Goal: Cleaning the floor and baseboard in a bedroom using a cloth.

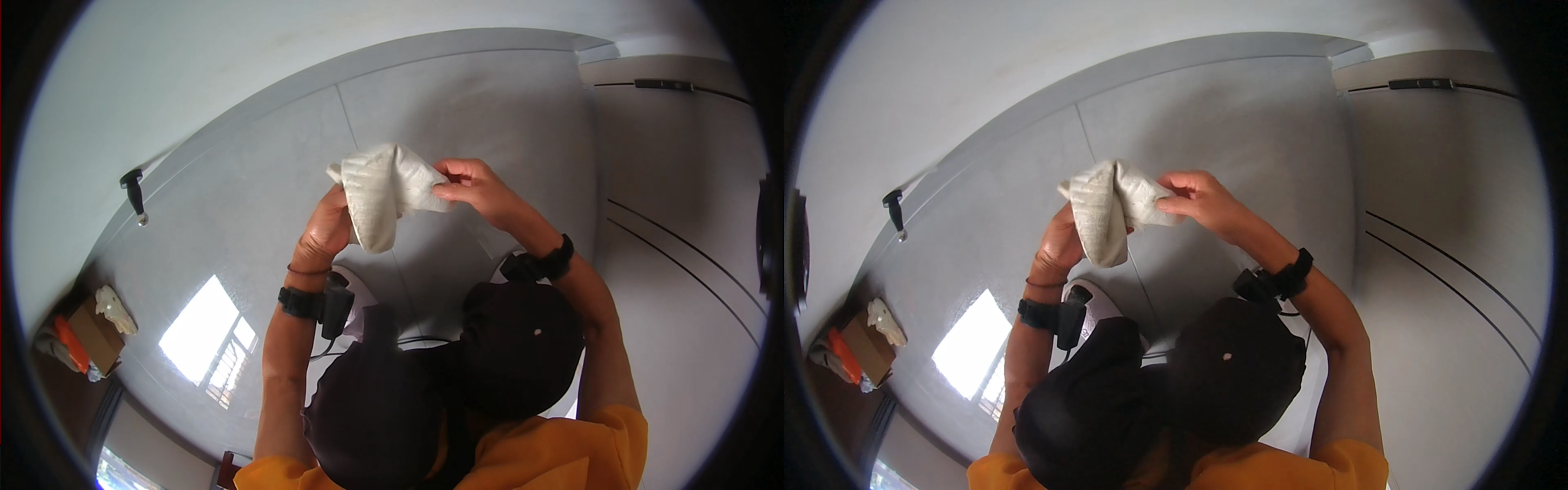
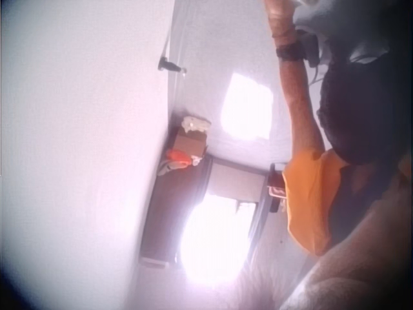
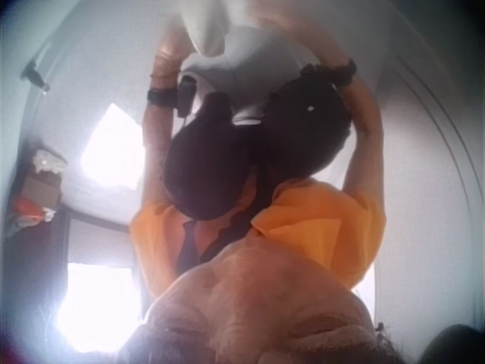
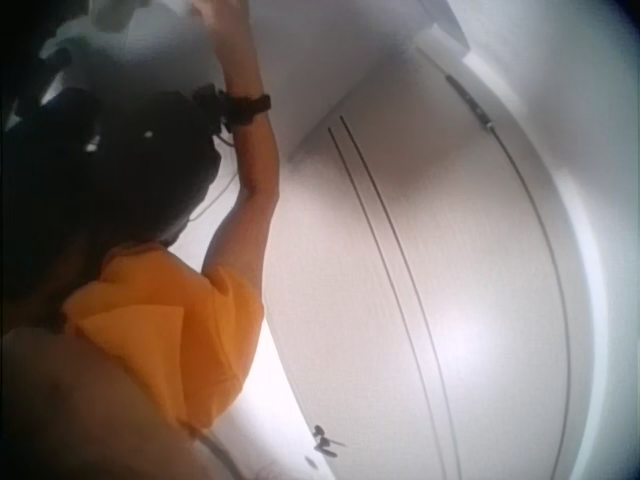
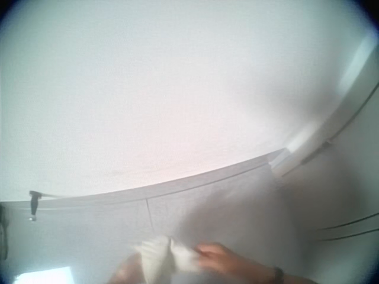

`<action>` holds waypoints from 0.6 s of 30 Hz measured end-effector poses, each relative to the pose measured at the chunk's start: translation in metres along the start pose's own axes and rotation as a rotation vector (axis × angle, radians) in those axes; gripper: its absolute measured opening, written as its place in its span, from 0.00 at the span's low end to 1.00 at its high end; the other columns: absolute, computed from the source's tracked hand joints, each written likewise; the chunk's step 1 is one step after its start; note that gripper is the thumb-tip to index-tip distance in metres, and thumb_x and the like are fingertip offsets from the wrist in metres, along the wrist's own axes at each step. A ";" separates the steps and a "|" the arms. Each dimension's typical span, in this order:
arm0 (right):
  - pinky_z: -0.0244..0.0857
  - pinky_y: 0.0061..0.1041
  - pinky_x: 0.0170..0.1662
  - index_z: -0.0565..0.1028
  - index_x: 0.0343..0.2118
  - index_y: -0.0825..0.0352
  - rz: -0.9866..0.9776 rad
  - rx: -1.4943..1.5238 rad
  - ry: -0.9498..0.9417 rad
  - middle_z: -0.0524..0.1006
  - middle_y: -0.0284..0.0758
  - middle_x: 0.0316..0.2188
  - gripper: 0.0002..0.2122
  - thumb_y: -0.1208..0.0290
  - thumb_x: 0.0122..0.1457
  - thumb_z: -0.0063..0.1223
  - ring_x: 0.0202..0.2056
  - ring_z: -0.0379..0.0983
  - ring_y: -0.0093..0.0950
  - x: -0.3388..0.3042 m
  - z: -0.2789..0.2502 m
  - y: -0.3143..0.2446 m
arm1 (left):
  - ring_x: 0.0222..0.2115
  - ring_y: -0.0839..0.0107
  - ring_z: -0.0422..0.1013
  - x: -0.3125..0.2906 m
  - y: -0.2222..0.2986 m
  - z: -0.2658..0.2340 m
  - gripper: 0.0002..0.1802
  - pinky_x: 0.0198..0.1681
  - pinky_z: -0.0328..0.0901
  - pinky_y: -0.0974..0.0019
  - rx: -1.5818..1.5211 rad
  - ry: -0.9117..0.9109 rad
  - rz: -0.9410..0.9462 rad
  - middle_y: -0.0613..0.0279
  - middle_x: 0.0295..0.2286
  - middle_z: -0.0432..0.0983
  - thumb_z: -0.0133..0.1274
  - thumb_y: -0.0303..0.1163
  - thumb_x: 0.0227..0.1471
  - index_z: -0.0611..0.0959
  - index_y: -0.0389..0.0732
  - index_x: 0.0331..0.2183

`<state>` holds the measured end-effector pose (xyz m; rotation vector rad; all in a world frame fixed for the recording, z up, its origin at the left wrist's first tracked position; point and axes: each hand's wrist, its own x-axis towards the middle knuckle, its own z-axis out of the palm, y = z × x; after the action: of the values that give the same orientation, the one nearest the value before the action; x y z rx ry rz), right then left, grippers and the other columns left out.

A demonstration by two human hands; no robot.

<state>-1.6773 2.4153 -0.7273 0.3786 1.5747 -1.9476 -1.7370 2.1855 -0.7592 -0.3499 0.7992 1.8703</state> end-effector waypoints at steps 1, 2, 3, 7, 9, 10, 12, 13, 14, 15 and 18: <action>0.59 0.20 0.38 0.71 0.35 0.69 -0.005 -0.003 -0.001 0.72 0.29 0.29 0.10 0.69 0.51 0.47 0.32 0.66 0.18 -0.004 0.001 -0.002 | 0.46 0.58 0.62 -0.003 0.000 0.002 0.30 0.46 0.62 0.50 0.070 -0.045 -0.024 0.52 0.47 0.62 0.41 0.44 0.51 0.59 0.38 0.52; 0.59 0.20 0.38 0.71 0.35 0.69 -0.012 0.032 0.010 0.72 0.29 0.29 0.10 0.70 0.51 0.48 0.32 0.66 0.18 -0.009 0.002 -0.004 | 0.46 0.58 0.62 -0.005 -0.001 0.002 0.30 0.46 0.62 0.50 0.072 -0.047 -0.020 0.52 0.47 0.62 0.41 0.44 0.51 0.59 0.38 0.52; 0.59 0.20 0.38 0.72 0.35 0.69 -0.014 0.069 0.022 0.72 0.29 0.28 0.10 0.71 0.50 0.48 0.32 0.66 0.18 -0.012 0.001 -0.005 | 0.45 0.57 0.63 -0.006 -0.003 -0.001 0.30 0.45 0.63 0.48 0.102 -0.020 -0.028 0.52 0.47 0.62 0.40 0.45 0.52 0.59 0.39 0.52; 0.59 0.20 0.38 0.72 0.34 0.68 -0.011 0.067 0.029 0.72 0.29 0.28 0.10 0.71 0.49 0.50 0.32 0.66 0.18 -0.021 -0.004 -0.003 | 0.44 0.54 0.64 -0.012 -0.010 -0.009 0.32 0.44 0.64 0.49 0.078 0.023 -0.060 0.51 0.47 0.61 0.40 0.48 0.52 0.58 0.39 0.53; 0.59 0.20 0.38 0.73 0.33 0.68 -0.005 0.083 0.037 0.72 0.28 0.27 0.09 0.71 0.48 0.51 0.32 0.66 0.17 -0.023 -0.006 0.002 | 0.44 0.53 0.64 -0.014 -0.015 -0.017 0.32 0.44 0.63 0.51 0.102 0.033 -0.048 0.51 0.47 0.61 0.40 0.48 0.52 0.57 0.39 0.53; 0.59 0.20 0.38 0.73 0.33 0.68 -0.006 0.083 0.036 0.72 0.28 0.27 0.09 0.71 0.48 0.51 0.32 0.66 0.17 -0.023 -0.005 0.003 | 0.44 0.52 0.64 -0.016 -0.016 -0.020 0.33 0.45 0.63 0.52 0.126 0.047 -0.033 0.51 0.47 0.61 0.40 0.47 0.52 0.57 0.39 0.53; 0.60 0.19 0.38 0.73 0.32 0.68 -0.010 0.084 0.058 0.73 0.28 0.26 0.09 0.71 0.48 0.52 0.31 0.67 0.17 -0.024 -0.003 0.004 | 0.44 0.54 0.64 -0.022 -0.016 -0.021 0.33 0.46 0.63 0.55 0.132 0.038 -0.021 0.51 0.47 0.62 0.42 0.47 0.51 0.57 0.38 0.53; 0.60 0.19 0.38 0.73 0.32 0.68 -0.011 0.083 0.056 0.73 0.28 0.26 0.09 0.71 0.48 0.52 0.31 0.67 0.17 -0.025 -0.003 0.004 | 0.44 0.56 0.64 -0.025 -0.014 -0.018 0.34 0.47 0.62 0.59 0.136 0.028 -0.009 0.51 0.47 0.62 0.43 0.46 0.50 0.56 0.37 0.53; 0.60 0.19 0.37 0.73 0.32 0.69 0.003 0.051 0.048 0.73 0.28 0.26 0.09 0.71 0.48 0.52 0.30 0.67 0.17 -0.028 -0.003 0.003 | 0.44 0.56 0.64 -0.031 -0.011 -0.015 0.34 0.47 0.62 0.59 0.136 0.030 -0.006 0.51 0.47 0.62 0.43 0.46 0.50 0.56 0.37 0.53; 0.60 0.19 0.37 0.73 0.32 0.69 0.021 0.017 0.047 0.73 0.28 0.26 0.09 0.72 0.48 0.52 0.30 0.67 0.17 -0.033 -0.007 0.003 | 0.47 0.62 0.62 -0.037 -0.002 0.001 0.34 0.49 0.59 0.62 0.406 -0.043 0.096 0.52 0.48 0.61 0.45 0.43 0.50 0.55 0.37 0.54; 0.60 0.18 0.36 0.74 0.31 0.70 0.089 -0.026 -0.026 0.73 0.28 0.25 0.08 0.75 0.47 0.53 0.30 0.67 0.17 -0.047 -0.012 0.000 | 0.45 0.68 0.63 -0.049 0.001 -0.007 0.34 0.49 0.59 0.67 0.543 -0.147 0.123 0.54 0.46 0.64 0.48 0.37 0.49 0.55 0.36 0.54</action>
<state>-1.6428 2.4392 -0.7037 0.4045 1.5390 -1.8565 -1.7179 2.1458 -0.7360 0.1790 1.2014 1.6839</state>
